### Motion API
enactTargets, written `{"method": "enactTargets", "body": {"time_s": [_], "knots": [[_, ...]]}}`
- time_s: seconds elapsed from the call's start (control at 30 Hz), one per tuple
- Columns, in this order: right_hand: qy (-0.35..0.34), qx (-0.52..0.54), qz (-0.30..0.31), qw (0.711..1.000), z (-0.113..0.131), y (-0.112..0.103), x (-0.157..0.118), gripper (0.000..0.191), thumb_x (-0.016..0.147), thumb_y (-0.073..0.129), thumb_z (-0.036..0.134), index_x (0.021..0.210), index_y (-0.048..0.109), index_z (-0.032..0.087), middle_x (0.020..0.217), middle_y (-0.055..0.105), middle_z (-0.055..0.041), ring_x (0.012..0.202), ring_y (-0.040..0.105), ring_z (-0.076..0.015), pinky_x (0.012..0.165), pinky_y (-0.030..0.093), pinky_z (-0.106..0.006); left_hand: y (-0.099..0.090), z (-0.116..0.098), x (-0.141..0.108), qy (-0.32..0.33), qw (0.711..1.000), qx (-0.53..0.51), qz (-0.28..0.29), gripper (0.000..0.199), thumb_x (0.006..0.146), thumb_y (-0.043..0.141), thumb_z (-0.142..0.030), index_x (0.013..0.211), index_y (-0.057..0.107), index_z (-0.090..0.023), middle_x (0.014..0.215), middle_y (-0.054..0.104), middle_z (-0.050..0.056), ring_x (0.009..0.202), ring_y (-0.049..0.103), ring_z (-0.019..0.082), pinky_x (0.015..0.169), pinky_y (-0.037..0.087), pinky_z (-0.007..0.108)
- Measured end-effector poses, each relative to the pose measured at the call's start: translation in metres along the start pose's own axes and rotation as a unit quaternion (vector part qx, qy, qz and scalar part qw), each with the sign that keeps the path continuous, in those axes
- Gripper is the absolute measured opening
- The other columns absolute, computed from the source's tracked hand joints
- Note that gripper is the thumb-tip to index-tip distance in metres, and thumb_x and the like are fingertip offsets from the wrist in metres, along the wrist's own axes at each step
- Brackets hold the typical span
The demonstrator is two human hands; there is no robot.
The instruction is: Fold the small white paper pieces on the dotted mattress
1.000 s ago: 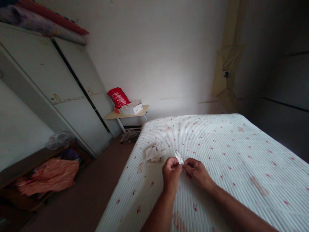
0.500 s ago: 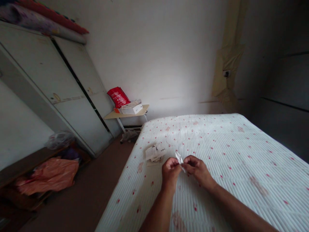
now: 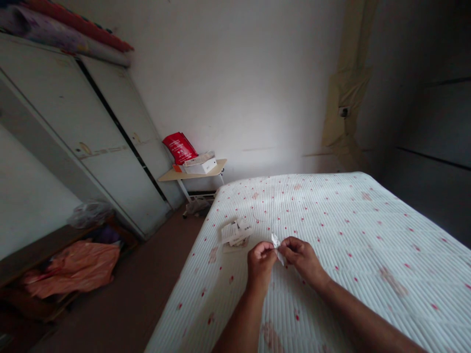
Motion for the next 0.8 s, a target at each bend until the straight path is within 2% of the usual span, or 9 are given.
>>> {"method": "enactTargets", "body": {"time_s": [0.17, 0.4, 0.67, 0.8], "knots": [[-0.066, -0.124, -0.031, 0.99, 0.012, -0.003, -0.005, 0.022, 0.077, 0.051, 0.034, 0.06, 0.052, 0.02, 0.053, 0.053, 0.0015, 0.05, 0.049, -0.0118, 0.049, 0.037, -0.022, -0.001, 0.003, 0.0, 0.003, 1.0, 0.005, -0.017, 0.013, 0.063, 0.061, -0.027, 0.064, 0.06, -0.014, 0.053, 0.056, -0.001, 0.052, 0.05, 0.012, 0.05, 0.037, 0.02], [-0.178, -0.317, -0.046, 0.93, 0.025, 0.005, -0.015, 0.02, 0.083, 0.047, 0.028, 0.07, 0.059, 0.018, 0.069, 0.06, -0.0045, 0.06, 0.056, -0.0147, 0.057, 0.037, -0.024, -0.004, -0.003, -0.003, 0.014, 0.999, 0.021, -0.043, 0.013, 0.064, 0.059, -0.026, 0.058, 0.059, -0.014, 0.053, 0.055, -0.001, 0.052, 0.049, 0.011, 0.049, 0.038, 0.019], [-0.229, -0.404, -0.023, 0.885, 0.036, 0.017, -0.021, 0.026, 0.088, 0.041, 0.022, 0.076, 0.064, 0.017, 0.073, 0.062, -0.007, 0.063, 0.058, -0.0148, 0.059, 0.039, -0.024, -0.003, -0.004, -0.006, -0.032, 0.996, -0.068, -0.055, 0.012, 0.061, 0.059, -0.024, 0.058, 0.06, -0.012, 0.053, 0.055, -0.001, 0.051, 0.049, 0.01, 0.049, 0.04, 0.019], [-0.232, -0.403, -0.015, 0.885, 0.04, 0.018, -0.024, 0.025, 0.088, 0.041, 0.023, 0.081, 0.064, 0.017, 0.076, 0.063, -0.0081, 0.066, 0.059, -0.0156, 0.061, 0.042, -0.024, -0.005, -0.005, -0.007, -0.045, 0.993, -0.085, -0.064, 0.014, 0.056, 0.066, -0.025, 0.06, 0.062, -0.012, 0.055, 0.06, 0.001, 0.053, 0.053, 0.012, 0.051, 0.042, 0.02]]}}
Point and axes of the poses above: each hand's wrist, its own x-axis towards the middle knuckle, its own y-axis out of the palm, z = x × y, the point moved 9 cm from there along x, towards the middle knuckle
